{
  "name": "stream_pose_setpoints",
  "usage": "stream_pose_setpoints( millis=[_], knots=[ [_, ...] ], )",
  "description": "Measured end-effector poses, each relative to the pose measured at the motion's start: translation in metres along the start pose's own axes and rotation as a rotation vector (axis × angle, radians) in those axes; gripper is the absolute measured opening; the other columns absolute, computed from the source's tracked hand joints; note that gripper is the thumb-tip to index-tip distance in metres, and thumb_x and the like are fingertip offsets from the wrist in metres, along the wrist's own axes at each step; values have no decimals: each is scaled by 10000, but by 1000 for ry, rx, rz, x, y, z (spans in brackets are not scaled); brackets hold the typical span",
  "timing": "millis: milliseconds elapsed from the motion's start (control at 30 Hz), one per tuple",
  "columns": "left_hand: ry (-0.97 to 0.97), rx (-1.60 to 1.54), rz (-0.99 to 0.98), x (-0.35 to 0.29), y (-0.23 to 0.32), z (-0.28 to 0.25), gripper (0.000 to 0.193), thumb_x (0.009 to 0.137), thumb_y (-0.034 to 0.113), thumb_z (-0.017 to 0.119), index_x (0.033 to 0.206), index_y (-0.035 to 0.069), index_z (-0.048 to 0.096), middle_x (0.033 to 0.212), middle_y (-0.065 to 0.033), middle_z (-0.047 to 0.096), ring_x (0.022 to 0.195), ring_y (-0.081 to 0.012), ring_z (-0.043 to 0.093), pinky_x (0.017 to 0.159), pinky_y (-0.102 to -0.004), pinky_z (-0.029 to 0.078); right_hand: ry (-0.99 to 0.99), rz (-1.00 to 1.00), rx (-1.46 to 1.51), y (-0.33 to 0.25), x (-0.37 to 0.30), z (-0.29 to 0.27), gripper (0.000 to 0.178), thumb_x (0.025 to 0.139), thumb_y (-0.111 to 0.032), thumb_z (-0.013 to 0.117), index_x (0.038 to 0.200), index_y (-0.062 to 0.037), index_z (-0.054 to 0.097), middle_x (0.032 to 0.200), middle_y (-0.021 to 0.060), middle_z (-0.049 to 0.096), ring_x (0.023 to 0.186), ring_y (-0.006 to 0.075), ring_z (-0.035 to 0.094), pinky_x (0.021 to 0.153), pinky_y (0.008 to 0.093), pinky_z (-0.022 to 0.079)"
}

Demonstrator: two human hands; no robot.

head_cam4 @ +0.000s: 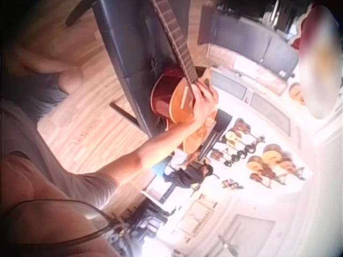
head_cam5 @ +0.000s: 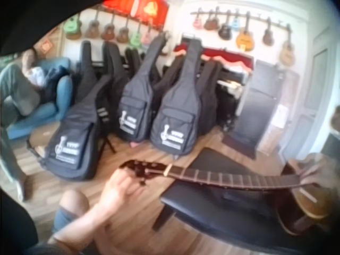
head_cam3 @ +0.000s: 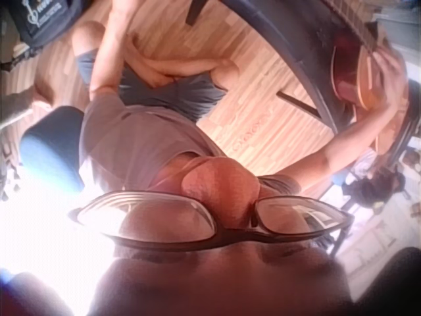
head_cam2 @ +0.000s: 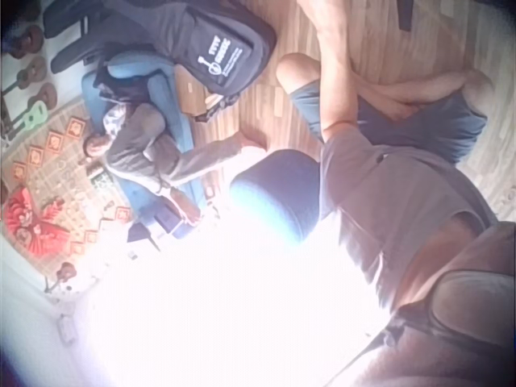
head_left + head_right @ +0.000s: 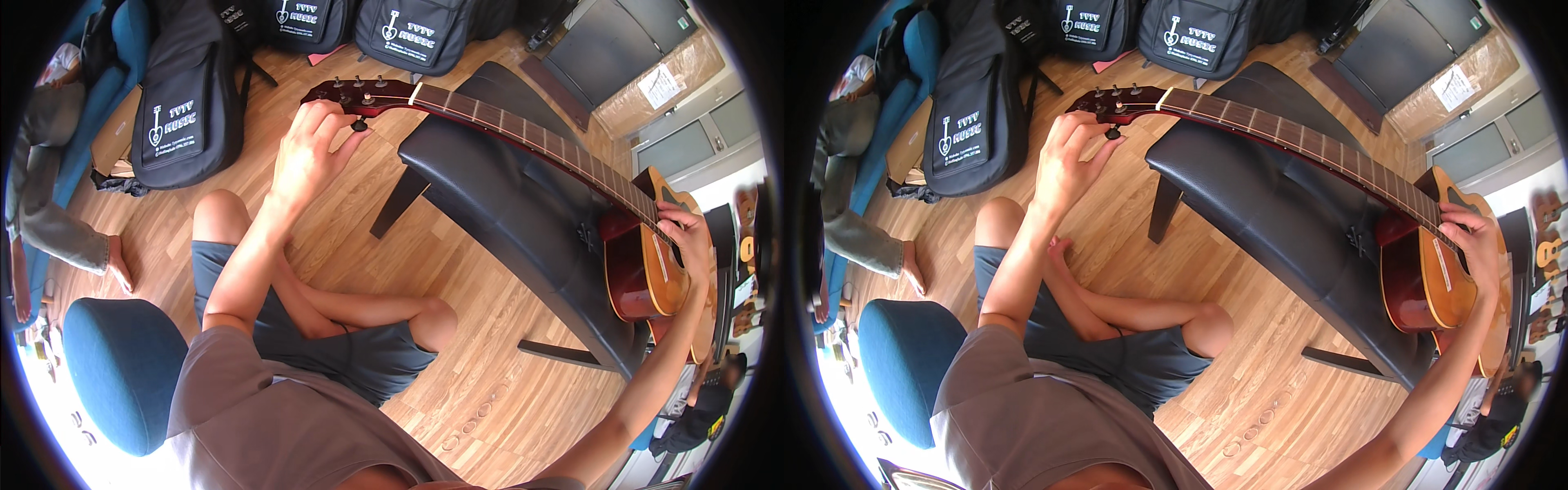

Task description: The person sits on the floor and tunes an acoustic guitar resting on a bench. They repeatedly turn the tuning pegs on the headstock and pluck the strings to check pitch, adjusting each string in sequence.

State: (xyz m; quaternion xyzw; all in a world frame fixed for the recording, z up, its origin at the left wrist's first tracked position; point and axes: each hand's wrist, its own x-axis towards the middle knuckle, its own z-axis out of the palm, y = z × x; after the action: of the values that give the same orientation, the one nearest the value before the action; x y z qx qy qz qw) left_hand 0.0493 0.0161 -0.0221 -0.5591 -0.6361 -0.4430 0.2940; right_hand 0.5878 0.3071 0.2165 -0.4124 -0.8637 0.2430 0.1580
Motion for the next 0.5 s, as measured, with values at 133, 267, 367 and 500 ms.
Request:
stream_pose_setpoints(
  millis=[133,267,367,500],
  knots=[
    [-11,-9,-19,0,1,-2,289,752,124,924,931,35,715,994,-100,685,959,-293,671,818,-396,570,7,-10,-74,-8,1,3,239,873,-66,822,1067,67,779,1266,172,736,1121,207,683,981,341,534],
    [1,-26,-30,1,1,-2,287,745,118,926,915,27,714,991,-104,686,963,-298,669,822,-397,566,16,-12,-14,-12,-2,8,227,874,-59,818,1056,73,779,1247,177,742,1104,210,689,957,342,545],
    [-15,-30,-25,3,3,3,284,772,158,913,939,50,709,1008,-91,685,984,-297,663,852,-407,567,18,-50,-100,-16,-9,4,212,882,-29,802,1063,78,771,1231,178,748,1090,210,697,959,345,551],
    [-54,42,-76,-2,-2,-2,273,774,157,918,951,45,742,1087,-128,711,1038,-317,680,900,-425,568,13,-20,-152,-23,-1,10,294,901,-185,836,1097,29,788,1239,136,763,1144,189,688,1024,348,522]
  ],
)
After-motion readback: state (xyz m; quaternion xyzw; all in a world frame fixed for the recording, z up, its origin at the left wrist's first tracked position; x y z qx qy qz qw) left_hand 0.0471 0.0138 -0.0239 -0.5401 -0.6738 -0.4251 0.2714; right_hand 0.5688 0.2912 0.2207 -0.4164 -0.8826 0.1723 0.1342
